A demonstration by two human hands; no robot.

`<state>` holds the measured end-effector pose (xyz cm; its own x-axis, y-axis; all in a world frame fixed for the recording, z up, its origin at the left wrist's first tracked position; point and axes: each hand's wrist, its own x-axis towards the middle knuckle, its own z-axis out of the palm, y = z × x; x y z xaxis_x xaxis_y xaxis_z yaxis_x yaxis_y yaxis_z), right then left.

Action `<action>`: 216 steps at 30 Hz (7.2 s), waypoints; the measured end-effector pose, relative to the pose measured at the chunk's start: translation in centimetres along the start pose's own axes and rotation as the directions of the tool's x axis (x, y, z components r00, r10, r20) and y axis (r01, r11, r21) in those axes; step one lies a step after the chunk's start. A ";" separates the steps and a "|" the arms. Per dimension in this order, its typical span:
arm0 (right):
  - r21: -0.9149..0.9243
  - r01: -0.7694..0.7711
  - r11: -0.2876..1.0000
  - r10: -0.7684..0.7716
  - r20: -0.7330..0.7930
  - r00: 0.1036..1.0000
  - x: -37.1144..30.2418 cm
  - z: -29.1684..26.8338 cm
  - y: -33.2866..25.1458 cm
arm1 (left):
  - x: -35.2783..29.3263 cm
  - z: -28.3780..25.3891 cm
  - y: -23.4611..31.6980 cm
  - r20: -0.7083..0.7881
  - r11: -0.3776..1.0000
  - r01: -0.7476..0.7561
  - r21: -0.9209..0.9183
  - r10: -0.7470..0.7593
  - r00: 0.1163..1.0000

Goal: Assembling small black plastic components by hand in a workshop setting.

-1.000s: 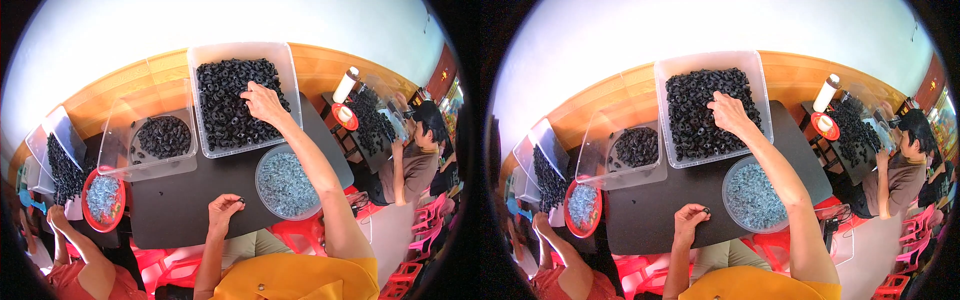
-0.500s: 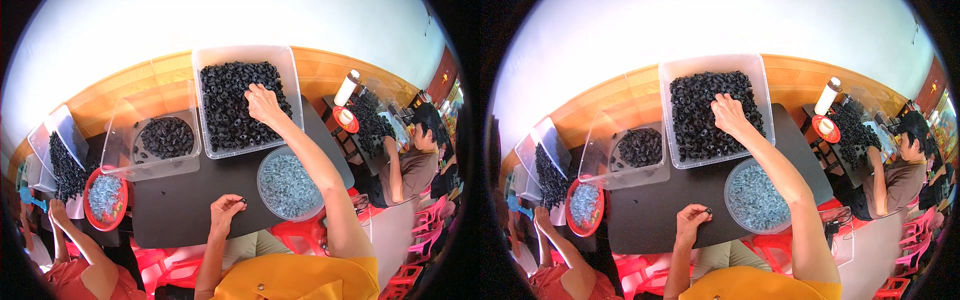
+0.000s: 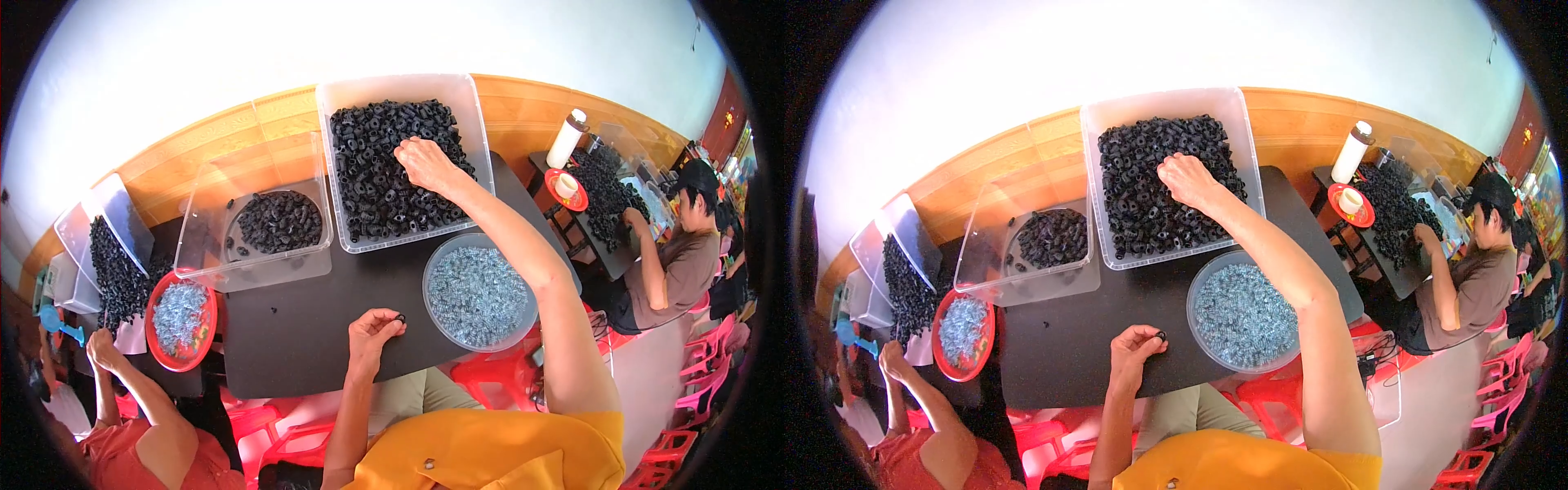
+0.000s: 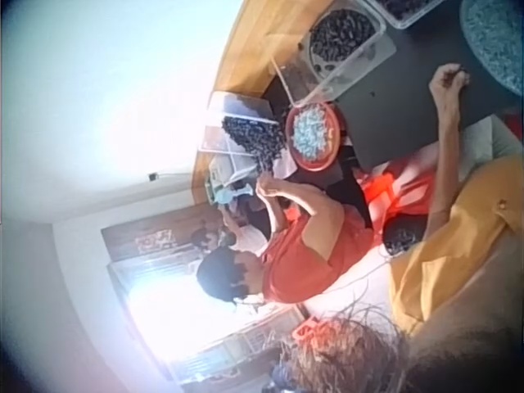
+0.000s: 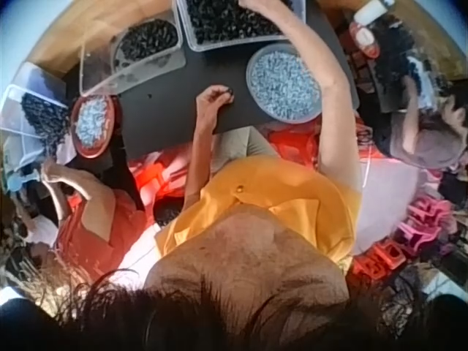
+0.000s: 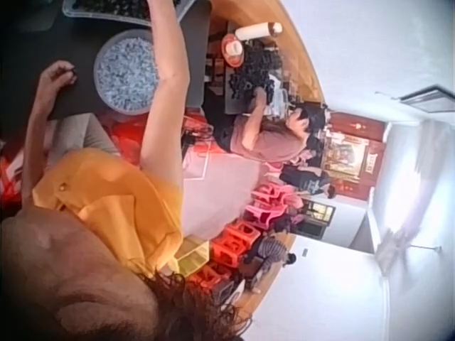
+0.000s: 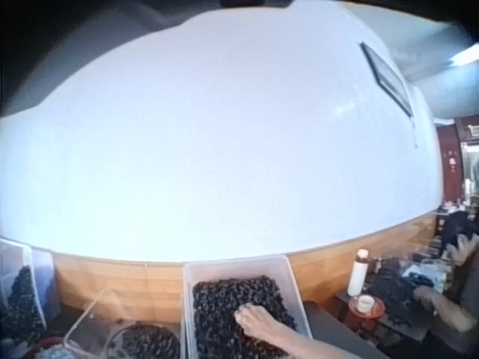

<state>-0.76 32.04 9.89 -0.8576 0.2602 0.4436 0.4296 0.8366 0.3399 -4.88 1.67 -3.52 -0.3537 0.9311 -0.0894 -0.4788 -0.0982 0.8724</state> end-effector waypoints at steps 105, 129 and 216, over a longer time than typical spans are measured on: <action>0.576 -0.458 0.677 0.635 -0.141 0.760 -27.5 -10.5 -13.4 | 5.8 -4.6 19.7 -0.049 0.101 -0.073 0.992 0.856 0.515; 0.546 -0.416 0.727 0.412 0.139 0.901 -22.5 -3.2 -8.6 | 13.6 6.4 8.4 0.344 0.053 -0.435 0.899 0.531 0.774; 0.672 -0.136 0.728 0.361 -0.208 0.909 -20.9 -9.8 -17.8 | -2.5 3.6 0.3 0.049 0.954 -0.201 0.224 0.195 0.980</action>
<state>12.25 7.02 2.67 -0.5661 0.4383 0.6981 0.2394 0.8978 -0.3696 -1.27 0.59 -1.33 -0.4008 0.9100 0.1060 -0.2058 -0.2022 0.9575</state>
